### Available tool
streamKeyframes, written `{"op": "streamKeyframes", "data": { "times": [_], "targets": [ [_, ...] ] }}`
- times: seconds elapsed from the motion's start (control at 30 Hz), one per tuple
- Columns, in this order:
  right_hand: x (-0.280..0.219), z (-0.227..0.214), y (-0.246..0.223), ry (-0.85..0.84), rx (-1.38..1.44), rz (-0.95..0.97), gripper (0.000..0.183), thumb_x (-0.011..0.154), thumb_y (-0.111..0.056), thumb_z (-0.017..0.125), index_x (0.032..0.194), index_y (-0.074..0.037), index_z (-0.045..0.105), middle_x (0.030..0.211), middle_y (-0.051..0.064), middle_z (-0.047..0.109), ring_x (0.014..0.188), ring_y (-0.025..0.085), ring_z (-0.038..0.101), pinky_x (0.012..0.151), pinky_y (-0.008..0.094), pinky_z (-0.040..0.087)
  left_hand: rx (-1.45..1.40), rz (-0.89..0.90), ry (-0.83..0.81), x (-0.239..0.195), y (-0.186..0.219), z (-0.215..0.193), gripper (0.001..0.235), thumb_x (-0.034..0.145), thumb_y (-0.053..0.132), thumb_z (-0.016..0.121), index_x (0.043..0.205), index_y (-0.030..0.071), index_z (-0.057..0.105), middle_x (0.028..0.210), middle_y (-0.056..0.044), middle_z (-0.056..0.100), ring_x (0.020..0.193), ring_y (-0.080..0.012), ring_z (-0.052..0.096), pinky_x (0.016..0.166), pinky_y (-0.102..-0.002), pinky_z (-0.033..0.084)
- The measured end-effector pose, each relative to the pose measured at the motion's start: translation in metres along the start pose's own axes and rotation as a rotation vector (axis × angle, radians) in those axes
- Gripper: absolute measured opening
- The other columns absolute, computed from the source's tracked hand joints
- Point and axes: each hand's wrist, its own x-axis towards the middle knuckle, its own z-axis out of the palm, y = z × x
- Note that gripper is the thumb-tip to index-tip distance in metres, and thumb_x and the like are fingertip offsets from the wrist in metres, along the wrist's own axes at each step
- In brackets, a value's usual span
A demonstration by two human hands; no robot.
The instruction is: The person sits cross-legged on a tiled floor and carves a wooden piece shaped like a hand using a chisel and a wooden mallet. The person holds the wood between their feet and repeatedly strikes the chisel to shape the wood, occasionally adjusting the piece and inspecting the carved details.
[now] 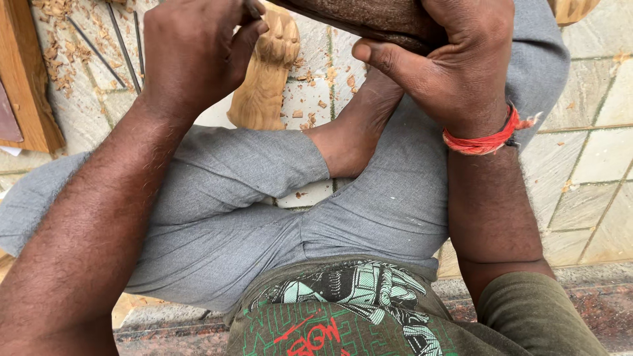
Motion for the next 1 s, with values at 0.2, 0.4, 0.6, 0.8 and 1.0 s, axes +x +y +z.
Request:
{"op": "streamKeyframes", "data": {
  "times": [0.2, 0.4, 0.6, 0.8, 1.0],
  "targets": [
    [0.003, 0.000, -0.005, -0.016, 0.092, -0.100, 0.041, 0.095, -0.007, 0.093, 0.126, 0.005, 0.068, 0.104, 0.013, 0.070, 0.093, 0.018, 0.070, 0.081, 0.028, 0.056, 0.072, 0.036, -0.092, -0.001, 0.004, -0.001, 0.019, 0.105, 0.021, 0.081, 0.099, 0.011, 0.066, 0.081, 0.001, 0.065, 0.072, -0.0115, 0.065, 0.061, -0.029, 0.050],
    [0.009, 0.003, -0.011, -0.042, -0.066, -0.170, 0.053, 0.090, -0.017, 0.095, 0.130, 0.002, 0.068, 0.109, 0.013, 0.073, 0.100, 0.023, 0.072, 0.085, 0.032, 0.057, -0.052, -0.019, -0.141, -0.003, 0.005, 0.002, 0.008, 0.112, 0.012, 0.074, 0.104, 0.011, 0.070, 0.074, 0.000, 0.062, 0.069, -0.0130, 0.063, 0.056, -0.029, 0.048],
    [0.013, 0.004, -0.016, -0.060, -0.130, -0.149, 0.056, 0.088, -0.022, 0.094, 0.132, 0.000, 0.068, 0.113, 0.013, 0.073, 0.101, 0.024, 0.072, 0.086, 0.034, 0.057, -0.064, -0.005, -0.108, -0.012, 0.001, 0.010, 0.012, 0.112, 0.009, 0.067, 0.100, 0.011, 0.068, 0.073, 0.000, 0.061, 0.068, -0.0120, 0.061, 0.060, -0.029, 0.048],
    [0.016, 0.007, -0.011, -0.043, 0.147, 0.010, 0.036, 0.099, -0.013, 0.090, 0.125, 0.002, 0.069, 0.111, 0.012, 0.075, 0.102, 0.019, 0.076, 0.088, 0.030, 0.061, 0.031, -0.285, 0.040, -0.007, -0.009, 0.007, 0.021, 0.109, 0.019, 0.075, 0.093, 0.007, 0.070, 0.072, -0.007, 0.064, 0.060, -0.0185, 0.062, 0.056, -0.036, 0.050],
    [0.016, 0.005, -0.004, -0.016, 0.298, 0.007, 0.030, 0.106, -0.008, 0.078, 0.129, 0.006, 0.066, 0.118, 0.014, 0.073, 0.110, 0.019, 0.073, 0.097, 0.030, 0.060, -0.250, -0.338, -0.139, -0.019, -0.026, 0.010, 0.013, 0.114, 0.016, 0.067, 0.111, 0.004, 0.070, 0.097, -0.007, 0.074, 0.081, -0.0173, 0.072, 0.069, -0.035, 0.058]
  ]
}}
